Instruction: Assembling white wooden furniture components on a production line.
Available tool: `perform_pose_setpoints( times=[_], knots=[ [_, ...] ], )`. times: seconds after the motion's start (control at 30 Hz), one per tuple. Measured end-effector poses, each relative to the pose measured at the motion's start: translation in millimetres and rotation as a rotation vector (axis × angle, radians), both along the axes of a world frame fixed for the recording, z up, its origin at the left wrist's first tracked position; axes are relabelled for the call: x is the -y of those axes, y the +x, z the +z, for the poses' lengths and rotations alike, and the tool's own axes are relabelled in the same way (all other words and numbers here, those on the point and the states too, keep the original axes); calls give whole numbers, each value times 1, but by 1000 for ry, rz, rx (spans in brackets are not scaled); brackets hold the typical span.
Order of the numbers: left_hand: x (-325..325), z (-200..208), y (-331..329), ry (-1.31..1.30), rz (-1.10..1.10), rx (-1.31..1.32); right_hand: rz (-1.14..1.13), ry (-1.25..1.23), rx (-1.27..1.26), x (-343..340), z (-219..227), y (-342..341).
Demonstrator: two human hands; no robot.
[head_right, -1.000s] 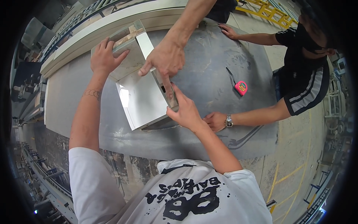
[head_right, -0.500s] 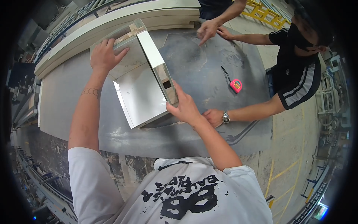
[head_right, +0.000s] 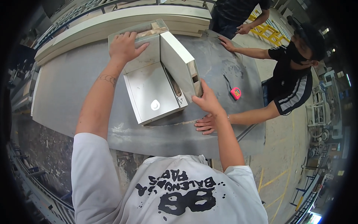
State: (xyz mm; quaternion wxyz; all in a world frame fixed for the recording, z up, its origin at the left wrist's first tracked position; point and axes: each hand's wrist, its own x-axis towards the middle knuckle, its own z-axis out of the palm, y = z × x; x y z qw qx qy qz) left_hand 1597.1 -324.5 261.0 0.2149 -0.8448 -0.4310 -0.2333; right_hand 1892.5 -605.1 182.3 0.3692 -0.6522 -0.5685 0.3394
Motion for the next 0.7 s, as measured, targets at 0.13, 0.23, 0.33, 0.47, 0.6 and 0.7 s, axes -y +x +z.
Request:
perform_pose_setpoints(
  times=[0.13,0.23,0.33,0.47,0.6,0.7],
  knots=[
    [3,-1,-1,34,-27,24,8,90,4,-1,-8,8],
    [3,3,-1,-28,-25,6,-5,68,44,2,-7,3],
    [2,3,2,-6,-33,17,-22,62,22,4,-14,-1],
    [1,1,0,20,-41,37,18,13,129,7,2,-48],
    [-2,-1,-1,15,-32,29,-62,36,114,6,12,-66],
    [-5,-6,1,32,-37,34,-68,63,98,4,10,-67]
  ],
)
